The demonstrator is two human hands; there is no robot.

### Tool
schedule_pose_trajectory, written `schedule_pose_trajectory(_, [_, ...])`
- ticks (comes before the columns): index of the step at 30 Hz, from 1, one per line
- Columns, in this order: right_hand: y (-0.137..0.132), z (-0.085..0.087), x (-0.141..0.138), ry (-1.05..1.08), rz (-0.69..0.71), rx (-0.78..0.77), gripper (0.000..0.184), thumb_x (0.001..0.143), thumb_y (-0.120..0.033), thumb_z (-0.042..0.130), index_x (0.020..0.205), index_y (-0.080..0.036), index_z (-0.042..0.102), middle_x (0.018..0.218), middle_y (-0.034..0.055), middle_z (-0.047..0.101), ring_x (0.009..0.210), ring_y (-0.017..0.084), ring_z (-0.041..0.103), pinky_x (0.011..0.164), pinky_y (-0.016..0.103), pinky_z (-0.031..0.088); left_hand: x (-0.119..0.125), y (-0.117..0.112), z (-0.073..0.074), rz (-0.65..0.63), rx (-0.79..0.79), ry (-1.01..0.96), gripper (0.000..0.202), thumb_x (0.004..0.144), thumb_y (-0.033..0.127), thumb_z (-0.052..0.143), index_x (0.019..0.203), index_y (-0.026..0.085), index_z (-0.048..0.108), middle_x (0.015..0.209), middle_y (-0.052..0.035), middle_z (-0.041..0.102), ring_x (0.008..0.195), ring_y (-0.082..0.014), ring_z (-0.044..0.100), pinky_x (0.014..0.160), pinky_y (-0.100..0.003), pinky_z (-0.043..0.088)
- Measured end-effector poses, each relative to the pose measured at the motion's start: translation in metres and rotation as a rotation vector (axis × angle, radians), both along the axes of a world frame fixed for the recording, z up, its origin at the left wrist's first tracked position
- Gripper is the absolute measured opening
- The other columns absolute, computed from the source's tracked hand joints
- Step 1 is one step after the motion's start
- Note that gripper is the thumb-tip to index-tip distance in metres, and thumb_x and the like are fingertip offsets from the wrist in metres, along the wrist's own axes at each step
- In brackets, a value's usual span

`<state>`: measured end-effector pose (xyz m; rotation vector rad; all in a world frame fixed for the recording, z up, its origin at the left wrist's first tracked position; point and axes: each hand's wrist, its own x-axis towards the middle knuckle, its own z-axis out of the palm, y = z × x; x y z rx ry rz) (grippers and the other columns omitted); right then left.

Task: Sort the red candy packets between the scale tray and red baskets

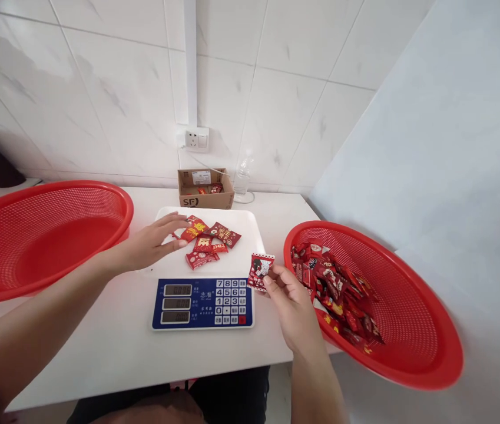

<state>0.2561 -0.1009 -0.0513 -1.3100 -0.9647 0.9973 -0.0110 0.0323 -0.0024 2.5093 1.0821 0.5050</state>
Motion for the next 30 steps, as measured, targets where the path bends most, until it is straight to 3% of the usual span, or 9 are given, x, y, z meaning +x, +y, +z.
schedule_pose_trajectory(4, [0.01,0.003,-0.007,0.176,-0.031,0.084,0.022,0.078,-0.031,0.06,0.1,-0.029,0.062,0.096,0.0013,0.067,0.087,0.02,0.066,0.074,0.037,0.055,-0.024,-0.025,0.008,0.26,-0.074,-0.216,0.041,0.088,0.053,0.043,0.115,0.027,0.058,0.125,-0.0051,0.061,0.117,-0.0255,0.054,0.091,-0.036,0.047])
schedule_pose_trajectory(7, [0.016,0.005,-0.009,0.231,0.014,0.142,0.021,0.08,-0.029,0.052,0.099,-0.033,0.061,0.094,-0.0003,0.069,0.092,0.021,0.067,0.074,0.039,0.055,-0.043,-0.043,0.006,0.386,-0.094,-0.308,0.036,0.086,0.051,0.049,0.109,0.027,0.062,0.115,-0.0038,0.068,0.109,-0.0252,0.059,0.087,-0.035,0.049])
schedule_pose_trajectory(12, [0.012,0.01,-0.017,0.375,0.059,0.135,0.012,0.082,-0.036,0.054,0.087,-0.033,0.064,0.086,-0.0032,0.069,0.086,0.018,0.067,0.067,0.03,0.056,-0.072,-0.064,-0.005,0.452,-0.038,-0.438,0.025,0.083,0.042,0.056,0.098,0.025,0.067,0.098,-0.0023,0.072,0.092,-0.0191,0.065,0.083,-0.031,0.05])
schedule_pose_trajectory(16, [0.003,0.011,-0.025,0.352,0.029,0.078,0.007,0.081,-0.032,0.06,0.087,-0.033,0.064,0.083,-0.0051,0.067,0.074,0.013,0.065,0.062,0.023,0.054,-0.084,-0.076,-0.01,0.504,0.001,-0.395,0.019,0.083,0.034,0.058,0.096,0.024,0.068,0.094,-0.0005,0.071,0.088,-0.0149,0.065,0.08,-0.026,0.05])
schedule_pose_trajectory(20, [-0.007,0.017,-0.031,0.336,-0.017,0.033,0.007,0.078,-0.028,0.062,0.084,-0.03,0.064,0.084,-0.0031,0.067,0.067,0.012,0.063,0.052,0.021,0.049,-0.086,-0.085,-0.01,0.509,0.032,-0.344,0.019,0.084,0.034,0.058,0.097,0.024,0.067,0.096,0.0001,0.071,0.09,-0.0144,0.065,0.081,-0.025,0.049])
schedule_pose_trajectory(24, [-0.018,0.026,-0.034,0.27,-0.034,0.1,0.005,0.077,-0.028,0.061,0.081,-0.027,0.063,0.078,-0.0023,0.063,0.065,0.012,0.06,0.049,0.021,0.046,-0.082,-0.091,-0.008,0.497,0.097,-0.283,0.02,0.084,0.033,0.057,0.097,0.023,0.068,0.096,0.0003,0.072,0.091,-0.014,0.064,0.082,-0.023,0.048])
schedule_pose_trajectory(30, [-0.032,0.03,-0.027,0.312,-0.193,0.09,0.008,0.068,-0.024,0.062,0.076,-0.024,0.06,0.07,-0.0033,0.058,0.06,0.011,0.055,0.048,0.021,0.043,-0.082,-0.098,-0.009,0.495,0.218,-0.161,0.02,0.087,0.028,0.052,0.098,0.022,0.067,0.096,-0.0002,0.073,0.083,-0.0153,0.065,0.07,-0.023,0.048])
